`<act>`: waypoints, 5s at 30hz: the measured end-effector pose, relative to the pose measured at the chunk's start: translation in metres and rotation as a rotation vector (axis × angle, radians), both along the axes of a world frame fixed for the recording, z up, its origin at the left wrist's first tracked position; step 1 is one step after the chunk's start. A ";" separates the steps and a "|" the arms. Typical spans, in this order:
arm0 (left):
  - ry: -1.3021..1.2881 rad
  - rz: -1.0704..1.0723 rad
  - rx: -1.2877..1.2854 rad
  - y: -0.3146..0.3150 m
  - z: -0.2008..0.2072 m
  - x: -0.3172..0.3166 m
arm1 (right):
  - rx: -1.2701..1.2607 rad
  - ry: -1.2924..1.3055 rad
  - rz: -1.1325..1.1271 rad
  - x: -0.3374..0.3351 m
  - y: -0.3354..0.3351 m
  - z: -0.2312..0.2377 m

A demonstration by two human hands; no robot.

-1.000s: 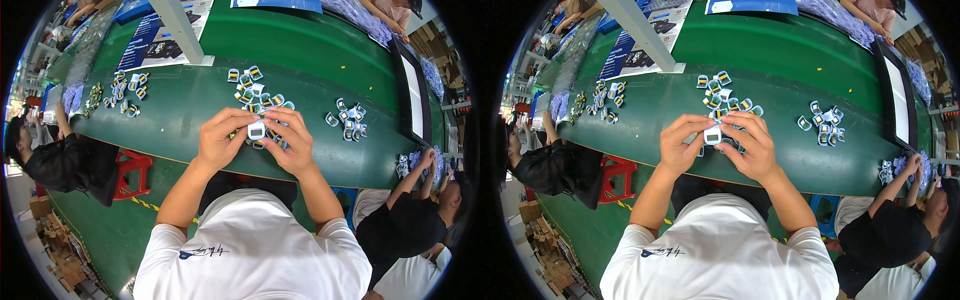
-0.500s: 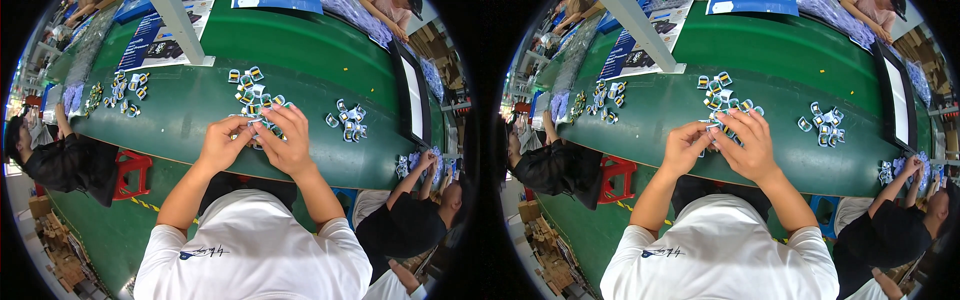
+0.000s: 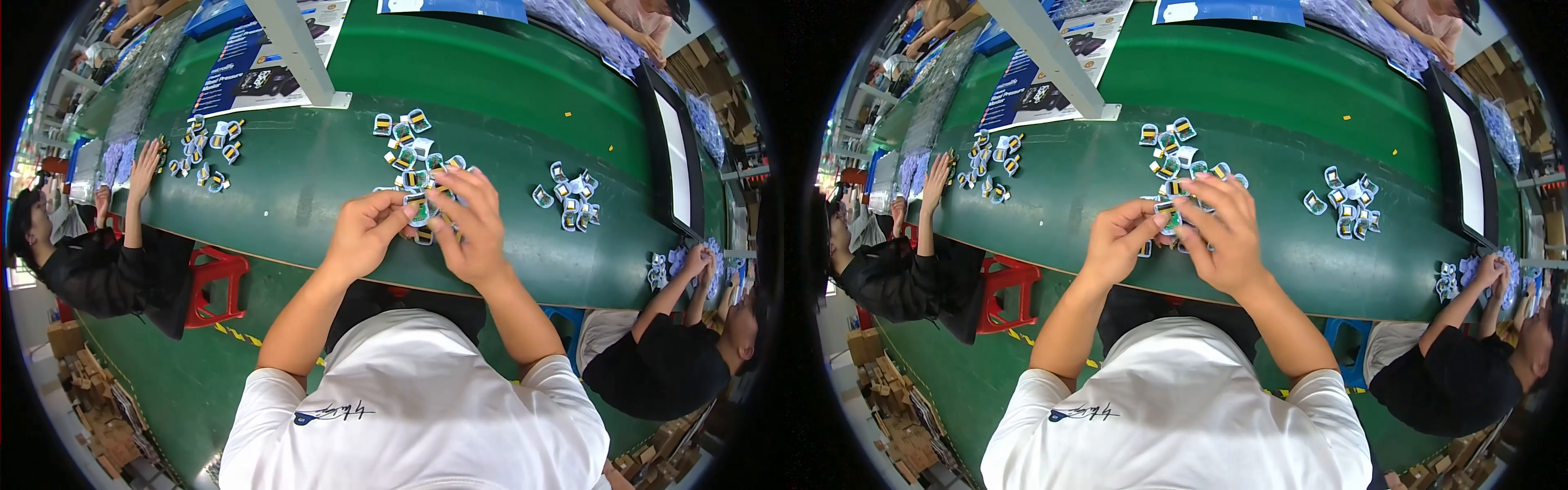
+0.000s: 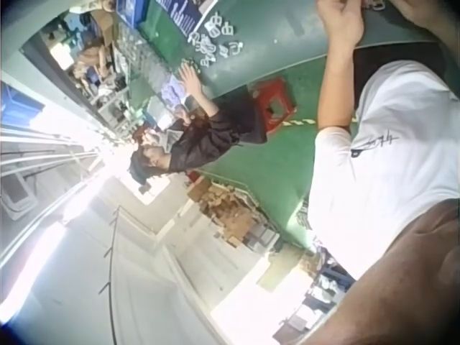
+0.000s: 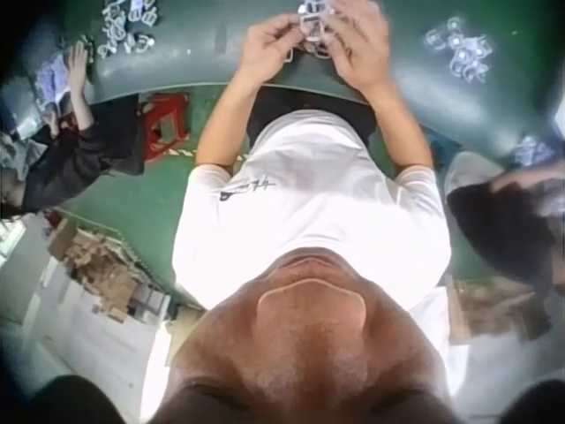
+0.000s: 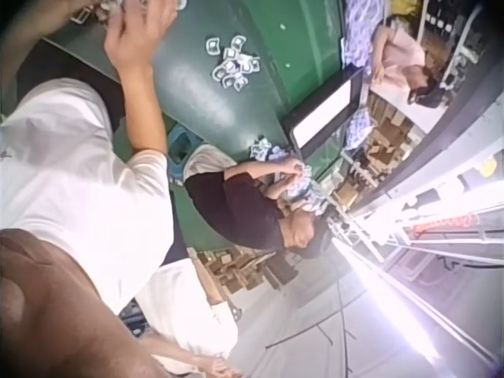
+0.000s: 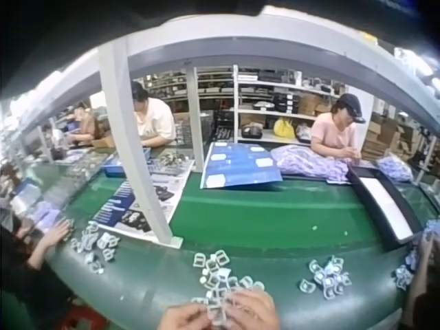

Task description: Inspecting and sorting small square electronic components or tags on an assembly line table.

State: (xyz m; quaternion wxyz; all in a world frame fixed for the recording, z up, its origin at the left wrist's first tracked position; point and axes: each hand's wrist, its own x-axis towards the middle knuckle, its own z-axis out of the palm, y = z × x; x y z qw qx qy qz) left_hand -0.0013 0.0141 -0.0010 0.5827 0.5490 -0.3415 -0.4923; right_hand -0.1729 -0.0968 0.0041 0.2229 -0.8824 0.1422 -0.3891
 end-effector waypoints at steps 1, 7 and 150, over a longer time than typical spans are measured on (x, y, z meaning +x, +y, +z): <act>0.000 0.000 0.001 0.000 0.001 -0.001 | 0.093 -0.061 -0.045 0.000 -0.002 -0.001; -0.048 -0.046 0.001 -0.001 0.008 -0.008 | 0.314 -0.037 0.040 -0.003 -0.018 0.002; -1.058 0.165 0.294 0.047 -0.002 0.023 | -0.184 0.467 -0.599 -0.112 -0.083 -0.033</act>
